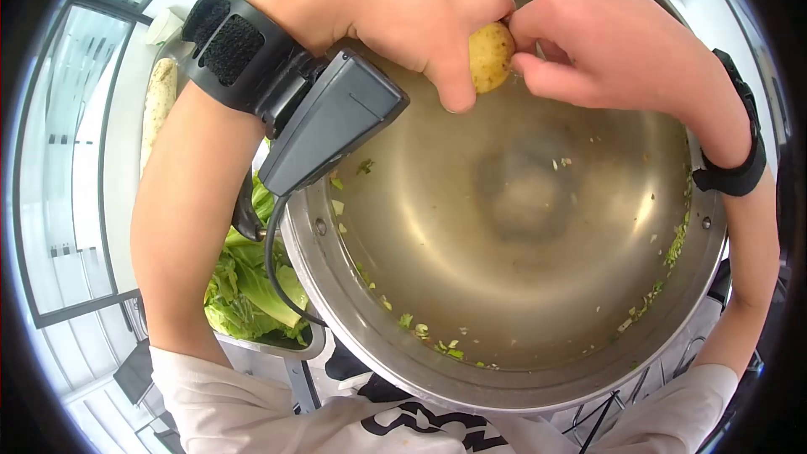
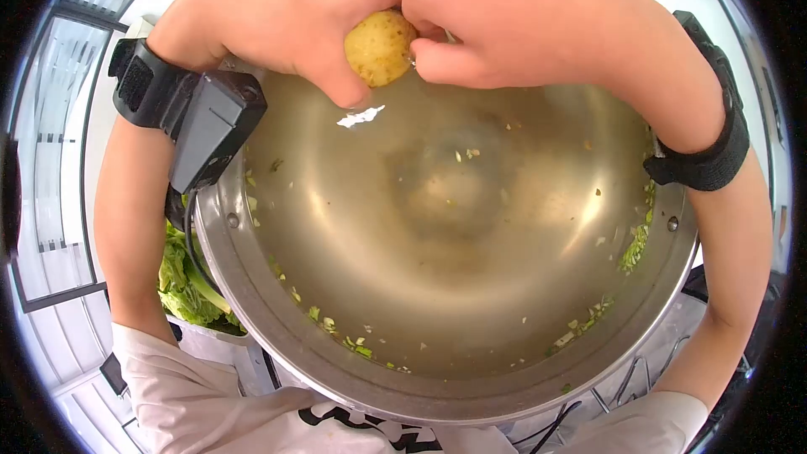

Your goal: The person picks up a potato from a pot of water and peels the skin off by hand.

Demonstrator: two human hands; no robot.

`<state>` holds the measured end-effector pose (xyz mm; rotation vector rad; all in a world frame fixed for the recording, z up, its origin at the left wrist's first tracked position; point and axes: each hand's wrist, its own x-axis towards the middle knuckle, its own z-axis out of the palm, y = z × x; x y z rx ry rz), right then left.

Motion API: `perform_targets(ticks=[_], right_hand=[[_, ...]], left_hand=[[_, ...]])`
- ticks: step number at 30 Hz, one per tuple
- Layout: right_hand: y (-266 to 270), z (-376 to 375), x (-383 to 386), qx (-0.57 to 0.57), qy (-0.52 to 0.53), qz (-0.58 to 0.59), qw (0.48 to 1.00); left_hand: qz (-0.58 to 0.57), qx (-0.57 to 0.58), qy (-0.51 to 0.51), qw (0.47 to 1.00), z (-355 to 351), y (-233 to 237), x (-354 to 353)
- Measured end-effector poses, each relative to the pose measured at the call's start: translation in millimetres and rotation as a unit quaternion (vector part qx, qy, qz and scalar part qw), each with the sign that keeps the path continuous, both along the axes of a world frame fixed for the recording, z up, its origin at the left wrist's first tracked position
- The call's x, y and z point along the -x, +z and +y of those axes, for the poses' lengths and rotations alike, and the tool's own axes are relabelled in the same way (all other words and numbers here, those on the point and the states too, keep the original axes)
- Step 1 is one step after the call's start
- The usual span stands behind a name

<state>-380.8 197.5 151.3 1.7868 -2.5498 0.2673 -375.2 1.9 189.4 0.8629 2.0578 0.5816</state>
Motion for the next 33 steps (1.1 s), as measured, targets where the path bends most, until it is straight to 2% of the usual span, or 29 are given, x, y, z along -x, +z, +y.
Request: perform_targets(ticks=[2,3,5,7,10,12,14,16,21,26,28,30,33], right_hand=[[1.6,-0.4,2.7,-0.034,0.004,0.036,0.999],[3.0,-0.4,1.8,-0.036,-0.003,0.017,0.999],[6.6,-0.3,-1.7,-0.041,-0.019,-0.022,0.999],[6.3,-0.7,-5.1,-0.024,-0.001,-0.008,1.0],[3.6,0.2,-4.4,-0.017,0.003,0.003,1.0],[2.8,0.5,-0.3,-0.036,0.001,0.022,0.999],[3.6,0.1,4.2,-0.072,0.0,0.056,0.996],[4.2,0.1,3.2,-0.06,0.007,0.044,0.997],[2.9,-1.1,-7.2,0.006,0.008,0.003,1.0],[-0.3,0.2,-0.9,-0.006,0.014,0.028,0.999],[27.4,-7.9,-10.3,-0.127,-0.011,0.006,0.992],[43.7,-9.4,-12.7,-0.182,-0.006,-0.013,0.983],[45.2,-6.0,-11.1,-0.166,0.023,-0.028,0.985]], left_hand=[[0.043,0.026,0.01,0.999,4.4,-0.5,-10.5],[0.055,0.023,0.005,0.998,3.3,-1.0,-12.8],[0.044,-0.03,-0.027,0.998,-8.5,-4.8,-12.0],[0.037,-0.039,-0.019,0.998,-7.6,-6.2,-15.6],[0.035,0.1,0.081,0.991,23.9,5.5,-23.6],[0.025,0.141,0.092,0.985,27.8,8.4,-22.0],[0.01,0.105,0.042,0.994,12.9,3.4,-13.0],[0.002,0.097,0.02,0.995,9.7,2.2,-10.7],[0.035,-0.023,0.003,0.999,-6.6,-8.8,-17.1],[0.014,0.013,0.013,1.0,-3.2,-4.1,-14.4],[-0.001,0.056,0.018,0.998,5.8,-1.4,-12.1],[0.012,0.045,0.013,0.999,5.5,-1.5,-14.6],[0.058,-0.033,-0.001,0.998,-5.3,-4.0,-24.0]])
